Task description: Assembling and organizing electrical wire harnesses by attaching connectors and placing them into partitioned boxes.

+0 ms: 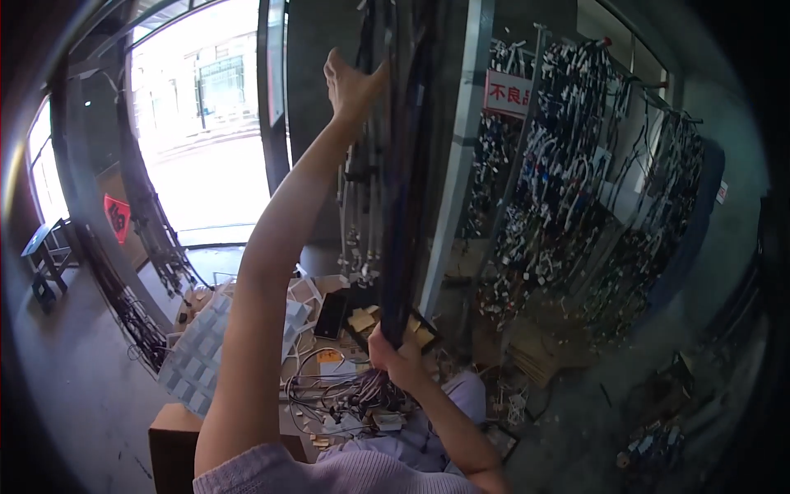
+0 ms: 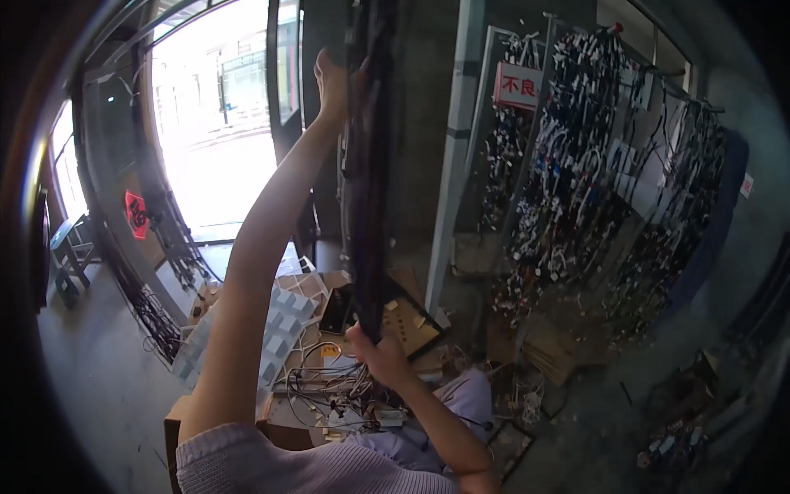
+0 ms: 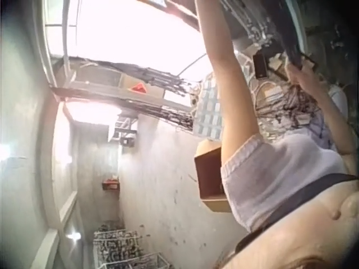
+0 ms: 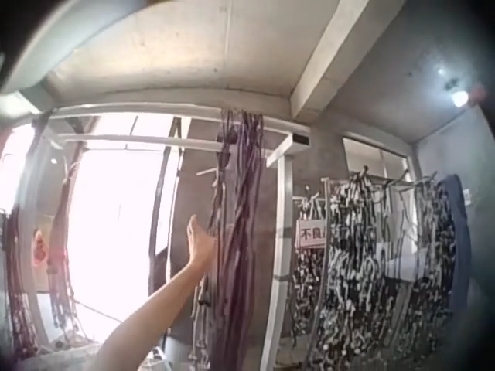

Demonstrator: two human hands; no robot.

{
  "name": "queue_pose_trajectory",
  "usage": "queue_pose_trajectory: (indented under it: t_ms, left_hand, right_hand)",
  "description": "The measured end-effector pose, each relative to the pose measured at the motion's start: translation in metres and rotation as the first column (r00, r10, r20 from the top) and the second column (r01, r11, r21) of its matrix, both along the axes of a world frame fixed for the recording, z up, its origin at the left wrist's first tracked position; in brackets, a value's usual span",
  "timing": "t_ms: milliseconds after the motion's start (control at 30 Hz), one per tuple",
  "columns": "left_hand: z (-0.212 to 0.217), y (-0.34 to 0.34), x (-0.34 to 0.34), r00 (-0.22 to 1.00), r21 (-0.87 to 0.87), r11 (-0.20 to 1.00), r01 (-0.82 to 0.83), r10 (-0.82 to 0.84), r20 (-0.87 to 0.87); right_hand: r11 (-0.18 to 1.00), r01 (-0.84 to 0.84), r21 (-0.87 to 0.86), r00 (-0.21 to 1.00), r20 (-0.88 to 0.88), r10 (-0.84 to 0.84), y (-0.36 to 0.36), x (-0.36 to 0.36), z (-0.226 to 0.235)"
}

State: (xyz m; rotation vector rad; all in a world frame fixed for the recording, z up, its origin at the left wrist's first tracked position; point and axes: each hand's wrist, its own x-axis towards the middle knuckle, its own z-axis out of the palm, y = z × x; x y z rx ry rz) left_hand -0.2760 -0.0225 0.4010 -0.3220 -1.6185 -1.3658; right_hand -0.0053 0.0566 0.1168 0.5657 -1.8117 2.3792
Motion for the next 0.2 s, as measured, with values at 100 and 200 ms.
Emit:
queue_pose_trajectory:
  t_ms: [100, 200]
  left_hand:
    - [-0.024, 0.025, -0.030, 0.966, -0.042, 0.999, -0.034, 0.044, 0.253]
    - [-0.043, 0.029, -0.071, 0.927, -0.117, 0.986, 0.118, -0.068, 0.368]
  right_hand:
    - [0.964, 0.116, 0.241, 0.991, -0.093, -0.096, -0.001, 0.027, 0.004]
    - [0.881, 0.153, 0.447, 0.984, -0.148, -0.096, 0.008, 0.038, 0.023]
